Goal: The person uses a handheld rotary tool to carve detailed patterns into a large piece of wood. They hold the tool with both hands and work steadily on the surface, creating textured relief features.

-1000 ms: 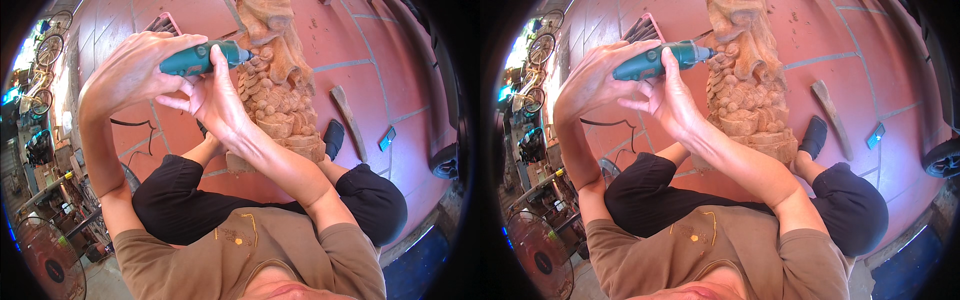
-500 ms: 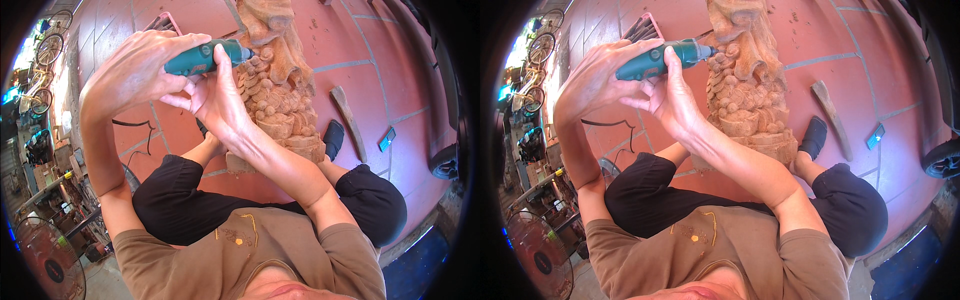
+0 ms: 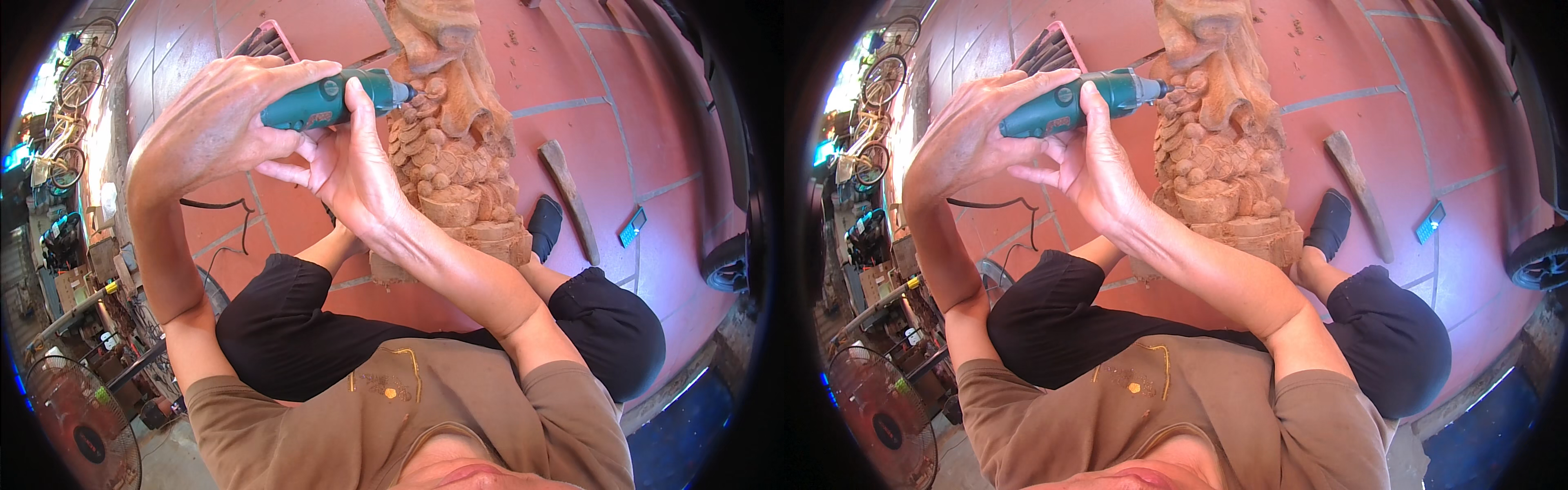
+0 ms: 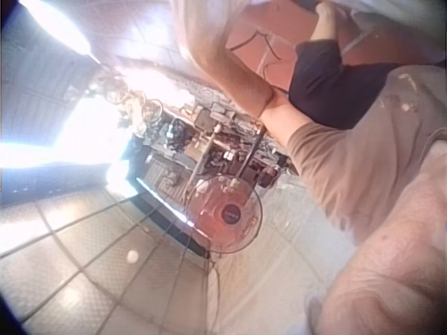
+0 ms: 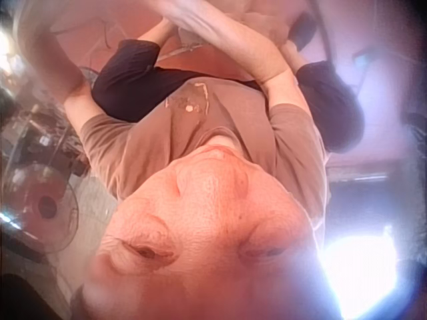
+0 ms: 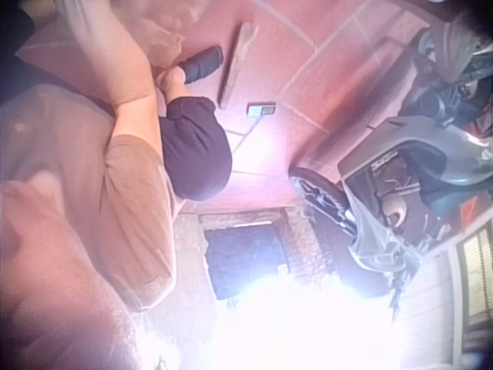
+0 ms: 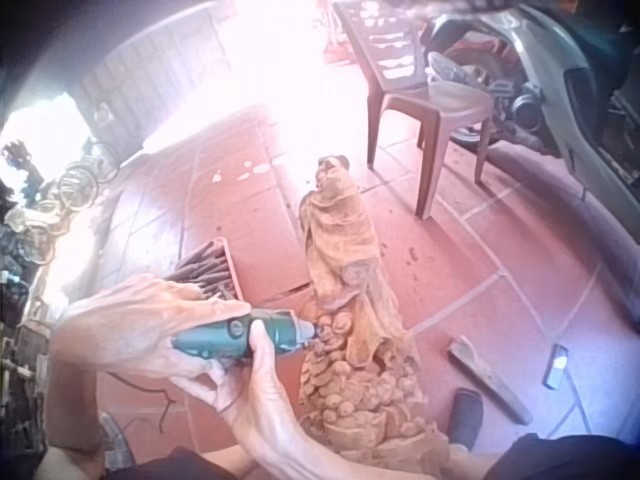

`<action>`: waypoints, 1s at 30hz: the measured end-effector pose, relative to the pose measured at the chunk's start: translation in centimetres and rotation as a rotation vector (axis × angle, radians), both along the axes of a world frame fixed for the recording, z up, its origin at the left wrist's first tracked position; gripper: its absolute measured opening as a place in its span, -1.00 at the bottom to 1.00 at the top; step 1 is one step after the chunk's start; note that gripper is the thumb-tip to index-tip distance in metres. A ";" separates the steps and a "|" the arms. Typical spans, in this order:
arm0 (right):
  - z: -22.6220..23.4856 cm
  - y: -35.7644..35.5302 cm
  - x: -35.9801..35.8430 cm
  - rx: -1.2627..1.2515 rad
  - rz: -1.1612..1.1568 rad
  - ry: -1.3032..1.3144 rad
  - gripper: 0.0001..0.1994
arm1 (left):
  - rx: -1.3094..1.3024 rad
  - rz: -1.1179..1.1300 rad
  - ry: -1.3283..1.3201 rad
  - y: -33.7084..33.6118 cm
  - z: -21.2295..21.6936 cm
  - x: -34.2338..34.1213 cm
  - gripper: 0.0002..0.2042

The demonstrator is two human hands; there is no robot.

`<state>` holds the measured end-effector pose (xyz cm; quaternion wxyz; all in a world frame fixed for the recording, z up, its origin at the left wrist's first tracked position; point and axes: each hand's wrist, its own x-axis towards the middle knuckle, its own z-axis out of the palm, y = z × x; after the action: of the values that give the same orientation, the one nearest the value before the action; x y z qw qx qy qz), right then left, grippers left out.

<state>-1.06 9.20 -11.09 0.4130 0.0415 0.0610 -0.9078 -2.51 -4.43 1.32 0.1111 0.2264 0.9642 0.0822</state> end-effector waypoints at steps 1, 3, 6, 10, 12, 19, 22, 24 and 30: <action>-0.1 0.0 0.0 -0.003 0.001 0.011 -0.38 | 0.003 0.006 -0.010 0.0 0.1 0.0 -0.30; -0.2 -0.1 0.1 -0.009 0.003 0.034 -0.38 | -0.004 0.019 -0.013 0.0 0.2 0.2 -0.31; 0.1 0.2 0.2 0.016 -0.016 0.040 -0.39 | 0.012 0.013 -0.006 0.0 0.0 0.1 -0.32; 0.4 0.4 0.0 0.025 -0.035 0.049 -0.43 | 0.078 -0.006 0.059 0.1 -0.6 -0.3 -0.36; 0.3 0.4 -0.1 0.015 -0.030 0.044 -0.44 | 0.074 -0.007 0.054 0.2 -0.5 -0.4 -0.37; 0.1 0.6 -1.0 0.027 -0.062 0.047 -0.41 | 0.057 0.020 0.073 1.1 -0.2 -1.1 -0.37; 0.4 0.9 -1.6 0.022 -0.065 0.037 -0.40 | 0.011 0.003 0.128 1.1 -0.5 -1.6 -0.37; 0.4 0.9 -2.0 0.010 -0.063 0.014 -0.40 | 0.008 0.009 0.117 1.1 -0.8 -2.0 -0.38; -0.2 0.9 -2.7 -0.020 -0.073 0.008 -0.38 | -0.045 0.007 0.100 2.1 -0.5 -2.9 -0.45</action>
<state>-3.74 10.12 -11.31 0.3798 0.0362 0.0521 -0.9229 -5.45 -2.31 0.81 0.0677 0.2241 0.9709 0.0497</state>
